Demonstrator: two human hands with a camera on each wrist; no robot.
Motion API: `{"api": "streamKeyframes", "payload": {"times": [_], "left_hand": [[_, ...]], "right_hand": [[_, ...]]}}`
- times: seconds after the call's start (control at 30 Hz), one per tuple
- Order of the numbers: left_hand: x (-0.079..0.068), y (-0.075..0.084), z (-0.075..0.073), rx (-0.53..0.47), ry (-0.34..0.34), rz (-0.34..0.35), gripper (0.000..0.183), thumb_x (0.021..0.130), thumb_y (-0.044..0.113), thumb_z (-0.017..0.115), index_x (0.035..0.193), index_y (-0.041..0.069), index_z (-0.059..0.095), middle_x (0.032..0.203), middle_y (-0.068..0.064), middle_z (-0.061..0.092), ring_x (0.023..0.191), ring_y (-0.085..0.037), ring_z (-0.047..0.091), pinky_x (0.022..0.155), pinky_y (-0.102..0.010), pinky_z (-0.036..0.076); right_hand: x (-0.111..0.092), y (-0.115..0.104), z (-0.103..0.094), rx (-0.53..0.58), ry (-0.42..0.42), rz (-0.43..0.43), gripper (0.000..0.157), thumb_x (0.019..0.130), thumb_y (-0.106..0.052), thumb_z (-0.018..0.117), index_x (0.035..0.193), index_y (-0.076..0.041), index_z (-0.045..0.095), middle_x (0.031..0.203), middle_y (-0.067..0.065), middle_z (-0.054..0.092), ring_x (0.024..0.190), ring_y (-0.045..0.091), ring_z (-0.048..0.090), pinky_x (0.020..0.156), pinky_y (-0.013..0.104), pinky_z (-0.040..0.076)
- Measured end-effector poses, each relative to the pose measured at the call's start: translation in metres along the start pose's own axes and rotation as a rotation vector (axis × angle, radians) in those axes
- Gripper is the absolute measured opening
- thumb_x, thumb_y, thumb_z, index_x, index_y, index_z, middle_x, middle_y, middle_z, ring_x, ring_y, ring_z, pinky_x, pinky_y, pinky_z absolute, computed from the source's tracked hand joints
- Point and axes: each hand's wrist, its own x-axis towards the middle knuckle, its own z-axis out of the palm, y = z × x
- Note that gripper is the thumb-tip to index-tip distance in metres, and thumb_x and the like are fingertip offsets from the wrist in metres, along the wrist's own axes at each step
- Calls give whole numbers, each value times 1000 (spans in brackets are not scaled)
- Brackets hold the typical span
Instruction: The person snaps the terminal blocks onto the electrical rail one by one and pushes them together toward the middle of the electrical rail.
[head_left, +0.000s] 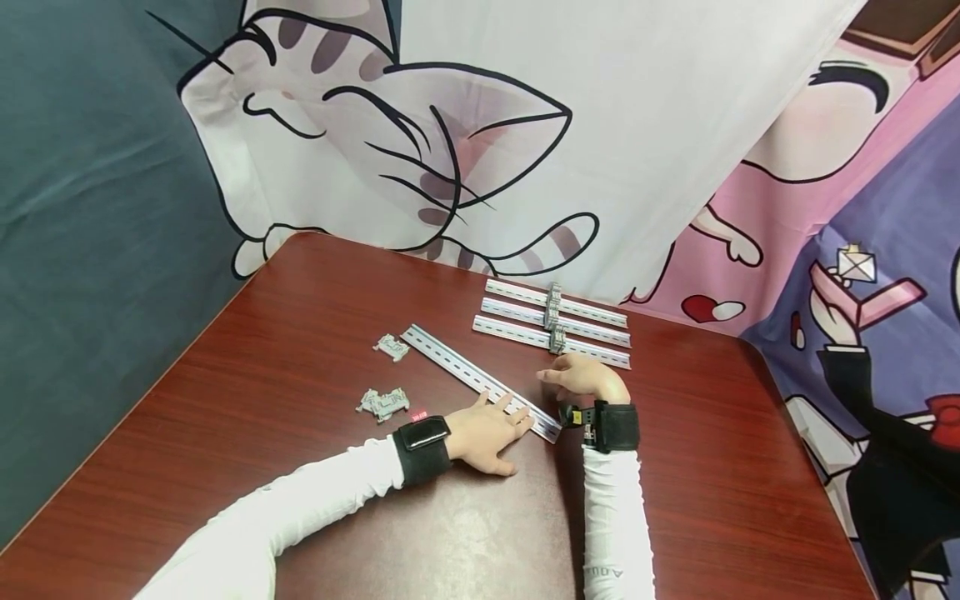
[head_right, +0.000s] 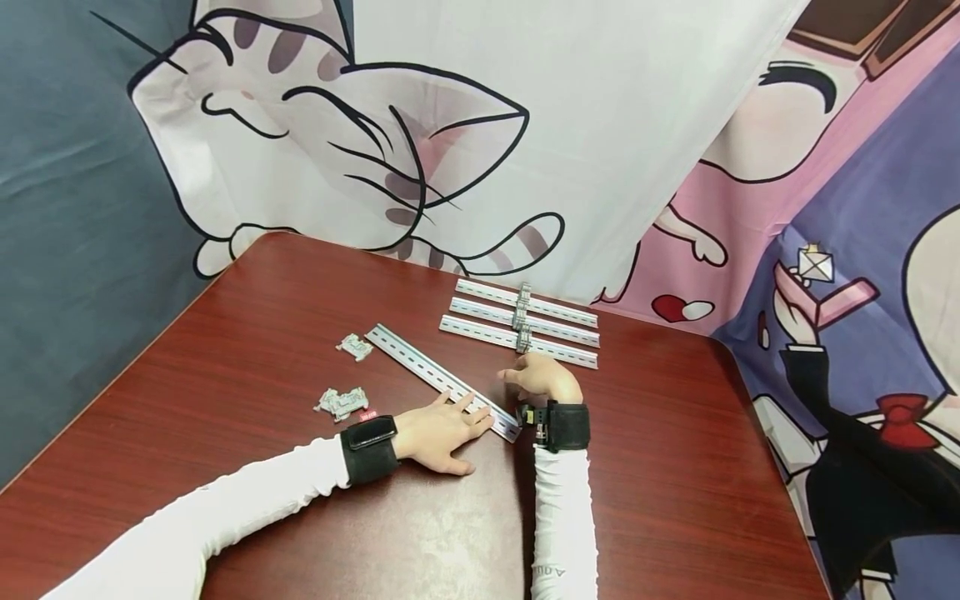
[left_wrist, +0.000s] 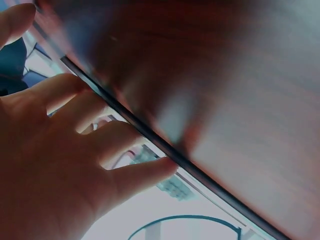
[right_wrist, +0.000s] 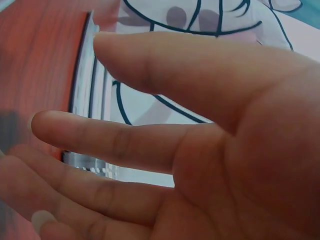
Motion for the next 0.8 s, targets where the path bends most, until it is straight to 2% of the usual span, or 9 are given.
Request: {"api": "streamKeyframes", "payload": {"times": [0.17, 0.37, 0.5, 0.67, 0.8], "left_hand": [[10, 15, -4, 80, 45, 10, 78, 86, 58, 57, 143, 7, 43, 149, -8, 46, 137, -38, 41, 109, -48, 37], [23, 30, -7, 151, 95, 5, 76, 82, 62, 59, 135, 8, 52, 137, -5, 57, 121, -31, 56, 98, -41, 46], [31, 39, -6, 231, 120, 15, 75, 81, 66, 58, 130, 10, 57, 131, -2, 60, 114, -23, 59, 93, -37, 47], [39, 50, -5, 303, 126, 26, 70, 81, 68, 56, 124, 13, 62, 127, -1, 62, 113, -15, 60, 94, -34, 45], [43, 58, -7, 308, 142, 23, 61, 80, 67, 58, 113, 17, 68, 117, 3, 65, 105, -12, 63, 92, -32, 46]], "right_hand": [[-5, 5, -7, 32, 18, 23, 45, 98, -37, 52, 122, 0, 60, 96, 15, 72, 85, 20, 69, 84, 39, 51], [-9, 10, -13, 64, 37, 30, 45, 98, -36, 51, 119, 3, 61, 95, 18, 72, 87, 25, 70, 83, 38, 51], [-14, 16, -15, 77, 47, 54, 45, 98, -37, 51, 119, 2, 61, 96, 18, 72, 88, 26, 70, 86, 40, 50], [-20, 23, -17, 95, 43, 57, 46, 99, -36, 49, 120, 5, 59, 101, 21, 70, 90, 25, 69, 87, 44, 50], [-25, 24, -18, 94, 55, 71, 45, 99, -36, 50, 116, 4, 60, 99, 20, 70, 88, 22, 68, 85, 43, 50]]}}
